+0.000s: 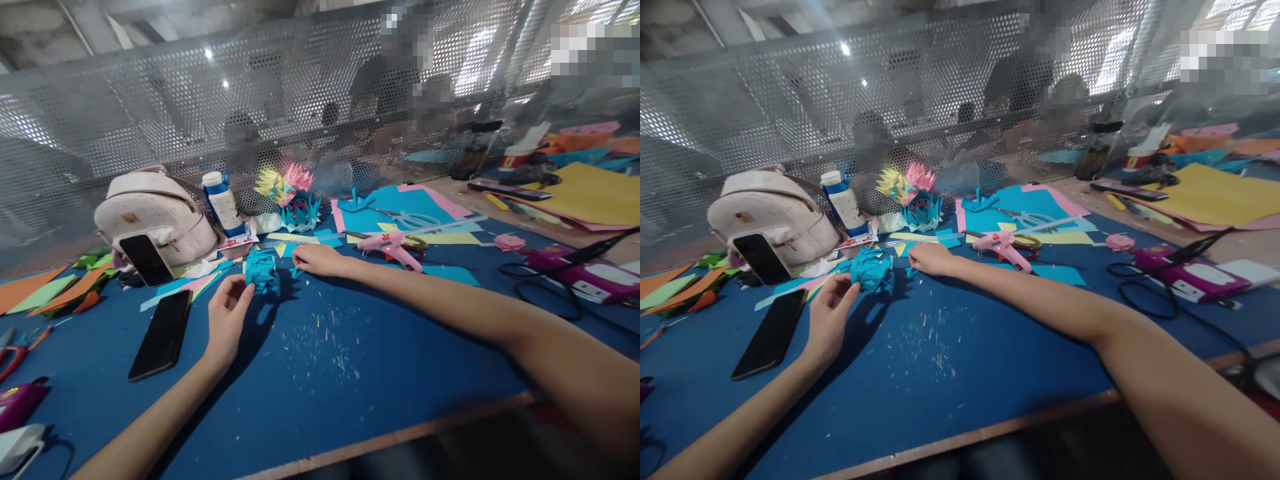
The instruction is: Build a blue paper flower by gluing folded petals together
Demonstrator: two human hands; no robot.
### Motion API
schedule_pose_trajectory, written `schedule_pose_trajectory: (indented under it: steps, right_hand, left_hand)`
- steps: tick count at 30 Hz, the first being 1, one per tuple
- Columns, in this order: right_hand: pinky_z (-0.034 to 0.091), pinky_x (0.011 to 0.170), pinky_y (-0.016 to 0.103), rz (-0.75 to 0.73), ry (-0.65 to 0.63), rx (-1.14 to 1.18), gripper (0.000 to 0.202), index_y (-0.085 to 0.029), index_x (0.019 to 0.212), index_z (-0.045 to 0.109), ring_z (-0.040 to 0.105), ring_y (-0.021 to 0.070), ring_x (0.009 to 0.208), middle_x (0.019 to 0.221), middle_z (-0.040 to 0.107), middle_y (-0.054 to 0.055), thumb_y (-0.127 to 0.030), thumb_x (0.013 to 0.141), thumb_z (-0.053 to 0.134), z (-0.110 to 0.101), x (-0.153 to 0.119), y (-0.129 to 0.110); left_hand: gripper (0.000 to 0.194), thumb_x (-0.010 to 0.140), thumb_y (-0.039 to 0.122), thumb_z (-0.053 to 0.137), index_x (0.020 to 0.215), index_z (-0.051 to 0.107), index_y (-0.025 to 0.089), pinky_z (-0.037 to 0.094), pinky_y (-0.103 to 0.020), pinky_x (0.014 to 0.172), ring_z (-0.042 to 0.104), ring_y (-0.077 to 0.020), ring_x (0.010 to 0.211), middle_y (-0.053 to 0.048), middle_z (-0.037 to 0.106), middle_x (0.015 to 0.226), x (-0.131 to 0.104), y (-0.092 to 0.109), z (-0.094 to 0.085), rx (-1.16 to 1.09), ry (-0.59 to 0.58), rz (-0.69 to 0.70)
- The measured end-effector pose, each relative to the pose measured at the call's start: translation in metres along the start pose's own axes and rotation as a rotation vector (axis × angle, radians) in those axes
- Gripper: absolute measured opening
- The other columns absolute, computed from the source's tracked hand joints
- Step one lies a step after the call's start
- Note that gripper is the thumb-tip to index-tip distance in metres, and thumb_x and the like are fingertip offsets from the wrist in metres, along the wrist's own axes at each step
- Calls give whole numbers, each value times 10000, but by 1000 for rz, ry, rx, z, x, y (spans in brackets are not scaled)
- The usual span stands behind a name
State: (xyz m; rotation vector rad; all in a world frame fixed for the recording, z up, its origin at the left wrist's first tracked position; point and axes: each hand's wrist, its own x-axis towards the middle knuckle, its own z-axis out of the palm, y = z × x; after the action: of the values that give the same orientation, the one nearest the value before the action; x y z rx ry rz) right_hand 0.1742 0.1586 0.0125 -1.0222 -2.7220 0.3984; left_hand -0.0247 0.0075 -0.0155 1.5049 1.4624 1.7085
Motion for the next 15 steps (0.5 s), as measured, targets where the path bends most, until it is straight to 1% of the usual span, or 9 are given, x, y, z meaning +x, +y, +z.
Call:
schedule_pose_trajectory:
  steps: [4, 9, 12, 15]
  right_hand:
    - [330, 647, 314, -15, 27, 68, 129, -165, 803, 617, 540, 210, 833, 921, 654, 101, -100, 847, 515, 1, 1, -3]
    - [403, 698, 307, -63, 24, 285, 121, -175, 916, 578, 557, 176, 792, 894, 650, 71, -133, 866, 476, -1, -8, -10]
    - [447, 692, 292, -88, -4, 448, 80, -176, 906, 557, 569, 153, 758, 873, 643, 60, -204, 877, 487, -1, -20, -10]
    - [450, 661, 292, -92, -10, 576, 119, -180, 857, 557, 547, 144, 719, 823, 619, 47, -299, 863, 549, 1, -38, -7]
  left_hand:
    - [226, 842, 373, 676, 957, 630, 185, 486, -245, 719, 606, -158, 804, -24, 635, 889, 0, -3, 0, -5, 0, -2]
    - [219, 844, 370, 674, 950, 631, 183, 485, -245, 715, 609, -156, 799, -25, 639, 889, 0, -1, 0, -10, -5, -8]
    - [222, 836, 368, 676, 947, 632, 181, 487, -247, 720, 609, -156, 798, -23, 640, 887, 1, 2, 0, -8, 0, -11]
    - [222, 832, 363, 676, 946, 631, 178, 490, -250, 731, 608, -156, 809, -24, 634, 891, 0, 3, 1, -11, 1, -15]
